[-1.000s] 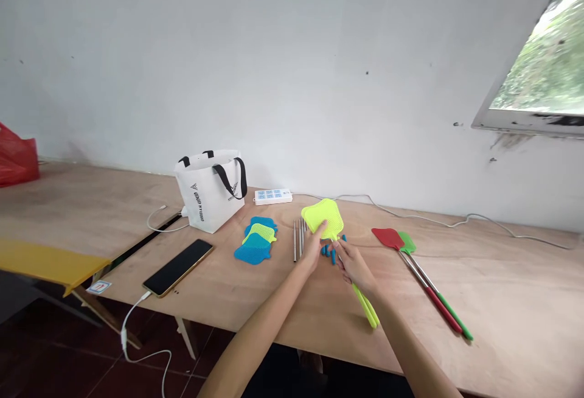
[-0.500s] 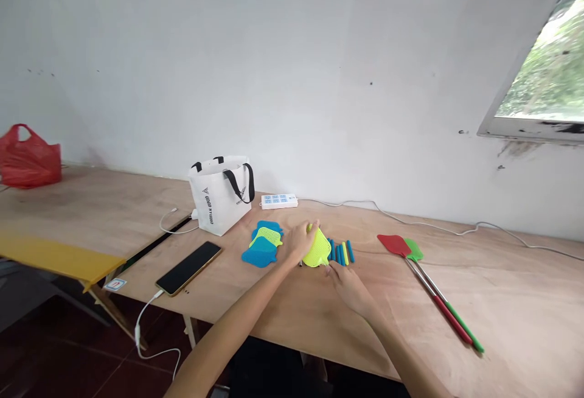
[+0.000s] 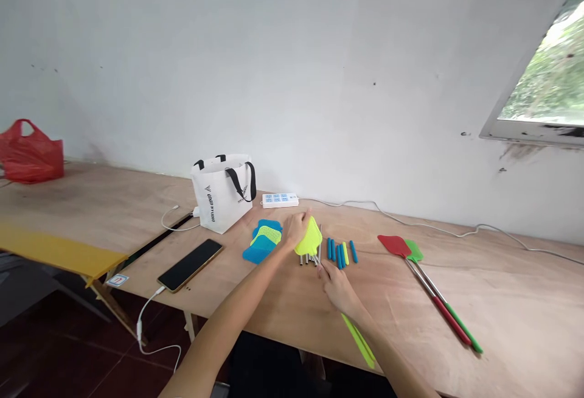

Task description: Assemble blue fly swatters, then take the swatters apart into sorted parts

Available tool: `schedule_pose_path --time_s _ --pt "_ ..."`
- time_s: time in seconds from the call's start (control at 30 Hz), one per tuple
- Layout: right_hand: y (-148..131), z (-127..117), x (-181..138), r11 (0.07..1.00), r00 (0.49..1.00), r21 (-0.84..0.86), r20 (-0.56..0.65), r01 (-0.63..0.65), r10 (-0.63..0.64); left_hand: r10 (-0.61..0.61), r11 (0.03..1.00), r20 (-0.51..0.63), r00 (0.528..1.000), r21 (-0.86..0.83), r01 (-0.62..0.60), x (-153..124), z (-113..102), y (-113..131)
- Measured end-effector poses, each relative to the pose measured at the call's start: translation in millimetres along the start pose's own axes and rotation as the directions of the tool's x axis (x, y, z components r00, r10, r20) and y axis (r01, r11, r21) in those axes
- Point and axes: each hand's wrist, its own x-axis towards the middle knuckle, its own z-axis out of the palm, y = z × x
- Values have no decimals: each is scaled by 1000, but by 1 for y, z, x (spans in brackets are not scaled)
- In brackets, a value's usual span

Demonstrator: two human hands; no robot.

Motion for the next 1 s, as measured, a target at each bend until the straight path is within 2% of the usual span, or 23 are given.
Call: schedule_pose_path --time_s 0.13,0.23,0.3,0.37,0.47,0.53,0.67,0.8,0.83,0.87,0.9,0.93,1.0 --pt "18 -9 -53 995 997 66 14 -75 74 -182 973 -143 973 118 199 30 -57 -37" --pt "24 -17 -71 955 966 166 127 -246 226 -206 952 -134 969 203 230 33 -88 -68" --pt "20 -20 -65 914 935 223 189 -339 300 -196 945 -86 977 250 212 25 -92 -84" --pt "12 -20 -52 875 906 277 268 -398 327 -182 940 -46 982 285 187 14 -87 -94" --pt "1 -17 -35 857 891 312 339 -409 302 -147 941 -12 989 308 144 2 -76 -105" --pt "-3 -15 -28 871 906 321 330 -373 266 -121 947 -3 993 299 116 0 -73 -107" --pt "-7 -19 -18 897 943 343 272 -280 191 -66 973 -13 998 223 67 -5 -71 -95" --pt "-17 -31 -3 858 965 457 219 -234 147 9 997 23 1000 71 -11 -35 -57 -60" --pt "-20 -34 2 836 971 502 195 -221 139 38 999 57 998 -2 -38 -47 -51 -48" --pt "-23 -37 7 811 977 548 166 -205 135 78 979 134 988 -197 -50 -61 -44 -36" --pt "-26 -40 12 787 982 588 135 -186 131 124 928 226 966 -372 -32 -76 -37 -22" --pt "-29 -43 16 767 987 621 101 -163 128 176 871 348 921 -490 18 -91 -30 -9" --pt "-35 -46 24 751 992 651 38 -113 117 291 777 540 790 -615 134 -120 -16 18"
